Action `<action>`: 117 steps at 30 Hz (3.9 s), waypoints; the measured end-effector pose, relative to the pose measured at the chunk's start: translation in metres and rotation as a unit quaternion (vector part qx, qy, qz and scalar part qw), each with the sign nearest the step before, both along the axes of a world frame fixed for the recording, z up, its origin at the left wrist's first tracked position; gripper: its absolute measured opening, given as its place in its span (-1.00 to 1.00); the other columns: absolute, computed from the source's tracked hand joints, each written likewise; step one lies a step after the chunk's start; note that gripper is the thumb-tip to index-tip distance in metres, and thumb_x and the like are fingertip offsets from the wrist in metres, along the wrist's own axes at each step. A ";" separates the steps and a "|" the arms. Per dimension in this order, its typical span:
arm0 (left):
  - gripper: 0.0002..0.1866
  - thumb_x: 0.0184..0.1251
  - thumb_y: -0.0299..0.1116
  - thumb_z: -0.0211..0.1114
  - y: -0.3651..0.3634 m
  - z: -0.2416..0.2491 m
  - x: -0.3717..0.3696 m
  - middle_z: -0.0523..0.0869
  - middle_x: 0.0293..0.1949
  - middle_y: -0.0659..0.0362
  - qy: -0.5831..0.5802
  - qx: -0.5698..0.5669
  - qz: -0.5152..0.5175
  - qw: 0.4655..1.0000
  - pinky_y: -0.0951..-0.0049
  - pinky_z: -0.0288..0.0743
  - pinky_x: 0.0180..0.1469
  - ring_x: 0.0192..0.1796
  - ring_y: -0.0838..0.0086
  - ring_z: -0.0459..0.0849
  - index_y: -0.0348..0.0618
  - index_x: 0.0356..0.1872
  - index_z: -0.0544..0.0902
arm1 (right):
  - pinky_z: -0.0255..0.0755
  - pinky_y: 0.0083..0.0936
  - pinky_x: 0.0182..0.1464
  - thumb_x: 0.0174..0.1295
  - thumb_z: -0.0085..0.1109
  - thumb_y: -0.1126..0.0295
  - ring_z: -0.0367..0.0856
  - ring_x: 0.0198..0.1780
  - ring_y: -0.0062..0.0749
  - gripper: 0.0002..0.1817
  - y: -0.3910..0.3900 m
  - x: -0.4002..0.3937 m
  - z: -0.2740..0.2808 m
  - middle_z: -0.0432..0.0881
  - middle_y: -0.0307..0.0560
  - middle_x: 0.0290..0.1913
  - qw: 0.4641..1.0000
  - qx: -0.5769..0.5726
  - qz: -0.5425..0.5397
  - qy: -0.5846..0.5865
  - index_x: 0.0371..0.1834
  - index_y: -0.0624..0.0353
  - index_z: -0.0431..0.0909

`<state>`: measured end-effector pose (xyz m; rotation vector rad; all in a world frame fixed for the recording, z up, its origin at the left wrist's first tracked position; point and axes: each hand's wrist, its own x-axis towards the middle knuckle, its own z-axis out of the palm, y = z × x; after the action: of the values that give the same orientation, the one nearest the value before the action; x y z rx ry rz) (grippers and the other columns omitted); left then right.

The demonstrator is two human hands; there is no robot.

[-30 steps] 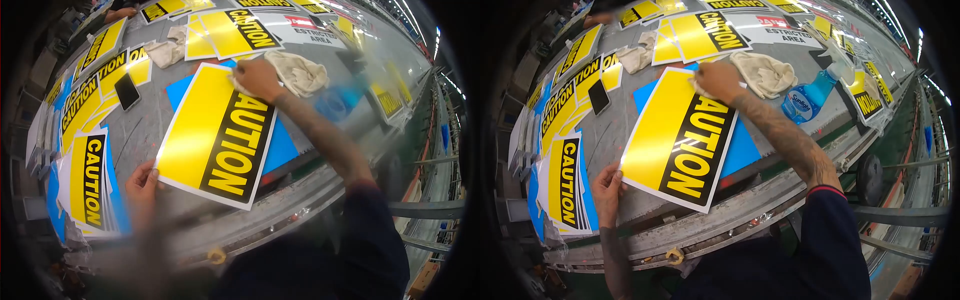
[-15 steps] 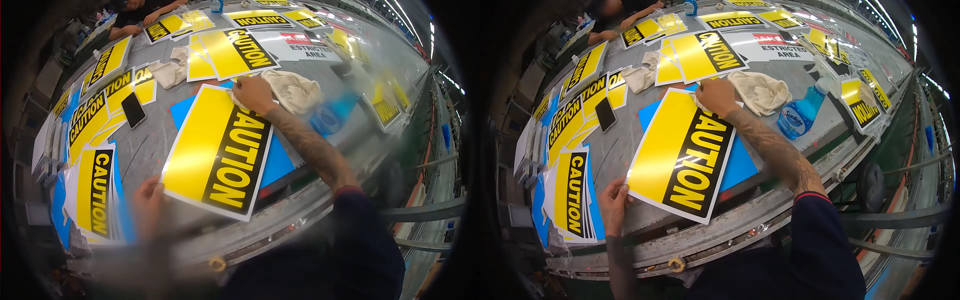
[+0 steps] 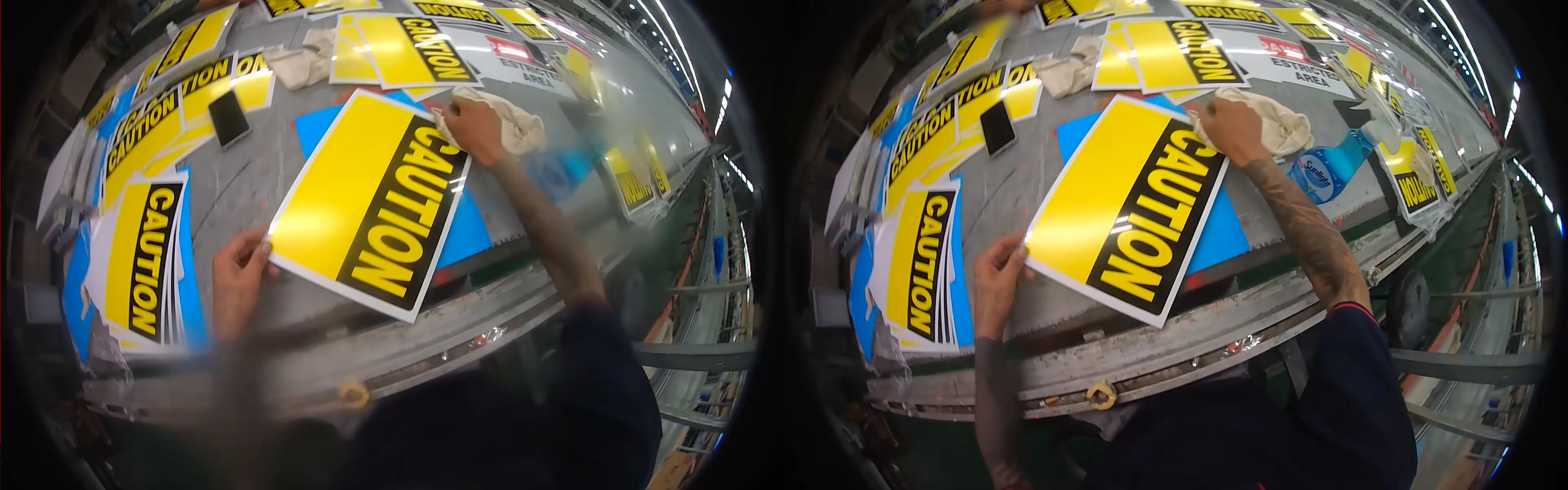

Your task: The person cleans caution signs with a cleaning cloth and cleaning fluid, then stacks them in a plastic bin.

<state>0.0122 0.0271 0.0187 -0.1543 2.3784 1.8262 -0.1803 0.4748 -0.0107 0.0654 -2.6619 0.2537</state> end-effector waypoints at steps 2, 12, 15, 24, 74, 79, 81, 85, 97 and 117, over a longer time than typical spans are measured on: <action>-0.67 0.68 -0.46 0.31 0.007 0.007 0.000 0.90 -0.07 0.09 0.004 -0.021 0.008 1.000 0.54 0.58 -0.15 -0.27 0.57 0.74 -0.39 0.32 0.73 | 0.67 0.06 -0.19 0.51 0.26 -0.02 0.85 -0.26 0.13 -0.60 -0.029 0.032 0.000 0.83 0.11 -0.36 0.999 -0.022 0.015 0.027 -0.20 0.08 0.82; -0.69 0.70 -0.42 0.31 0.012 -0.008 0.003 0.88 -0.09 0.09 0.096 -0.026 0.030 0.995 0.53 0.58 -0.16 -0.20 0.58 0.74 -0.38 0.28 0.75 | 0.56 -0.14 -0.42 0.38 0.37 0.18 0.82 -0.33 -0.12 -0.80 -0.178 0.237 0.015 0.74 -0.09 -0.35 0.918 -0.084 0.375 -0.097 -0.16 0.05 0.66; -0.64 0.69 -0.27 0.38 0.018 0.004 0.012 0.90 -0.02 0.12 0.078 -0.053 0.044 0.995 0.49 0.59 -0.15 -0.12 0.58 0.75 -0.27 0.31 0.76 | 0.63 -0.11 -0.32 0.45 0.31 0.15 0.85 -0.33 -0.02 -0.84 -0.147 0.193 0.009 0.78 -0.08 -0.38 0.933 -0.035 0.323 -0.153 -0.09 -0.07 0.71; -0.46 0.66 -0.29 0.40 0.026 0.002 0.011 0.89 0.04 0.05 0.031 0.139 0.026 0.989 0.60 0.74 -0.06 -0.11 0.51 0.88 -0.23 0.54 0.55 | 0.64 0.06 -0.18 0.52 0.20 0.02 0.84 -0.26 0.11 -0.64 0.014 0.012 -0.002 0.84 0.09 -0.33 0.999 -0.022 0.028 0.028 -0.19 0.05 0.80; -0.49 0.60 -0.26 0.46 -0.236 0.043 0.063 0.80 -0.11 0.04 0.141 -0.408 0.252 0.866 0.24 0.62 0.01 -0.09 0.33 0.74 -0.23 0.46 0.68 | 0.43 -0.51 -0.27 0.61 0.31 0.36 0.62 -0.25 -0.61 -0.82 -0.027 0.142 0.044 0.72 -0.25 -0.25 0.913 -0.373 0.119 -0.113 -0.08 0.29 0.72; -0.49 0.55 -0.28 0.47 -0.043 0.039 0.010 0.75 0.05 -0.01 0.195 -0.318 -0.067 0.926 0.22 0.59 0.27 0.13 0.18 0.73 -0.18 0.45 0.69 | 0.48 -0.06 0.28 0.41 0.44 0.34 0.62 0.26 0.11 -0.73 -0.083 0.154 0.025 0.68 0.07 0.17 0.950 -0.061 0.301 -0.062 0.07 0.19 0.64; -0.42 0.51 -0.24 0.50 -0.007 0.007 -0.007 0.68 0.15 -0.04 0.258 -0.332 -0.111 0.901 0.19 0.53 0.39 0.25 0.10 0.66 -0.17 0.49 0.66 | 0.38 0.00 0.49 0.43 0.40 0.36 0.55 0.42 0.19 -0.61 -0.093 0.165 0.029 0.63 0.14 0.36 0.922 -0.099 0.369 -0.069 0.25 0.22 0.60; -0.34 0.46 -0.19 0.53 0.015 -0.016 -0.017 0.58 0.25 -0.12 0.243 -0.301 -0.105 0.916 0.13 0.48 0.47 0.35 -0.01 0.59 -0.19 0.53 0.63 | 0.12 0.00 0.78 0.52 0.37 0.14 0.30 0.76 0.07 -0.30 -0.105 0.207 0.027 0.41 0.21 0.70 0.889 -0.011 0.429 -0.158 0.62 0.24 0.46; -0.33 0.39 -0.18 0.59 0.010 -0.024 -0.022 0.57 0.17 -0.05 0.234 -0.262 -0.095 0.931 0.13 0.48 0.44 0.30 0.06 0.59 -0.19 0.48 0.69 | 0.04 0.01 0.81 0.58 0.29 0.19 0.23 0.79 0.11 -0.27 -0.103 0.150 0.015 0.31 0.22 0.76 0.910 -0.010 0.392 -0.132 0.74 0.18 0.34; -0.35 0.37 -0.24 0.60 0.009 -0.023 -0.018 0.56 0.16 -0.04 0.220 -0.237 -0.095 0.941 0.17 0.51 0.42 0.29 0.08 0.62 -0.24 0.45 0.69 | 0.09 0.05 0.77 0.72 0.05 0.04 0.26 0.75 0.27 -0.30 -0.065 0.087 -0.010 0.36 0.38 0.71 0.967 0.009 0.250 -0.047 0.66 0.40 0.39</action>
<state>-0.0061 0.0360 -0.0040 0.4718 2.9720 1.2721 -0.0933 0.4101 -0.0207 0.7536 -2.7000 0.3985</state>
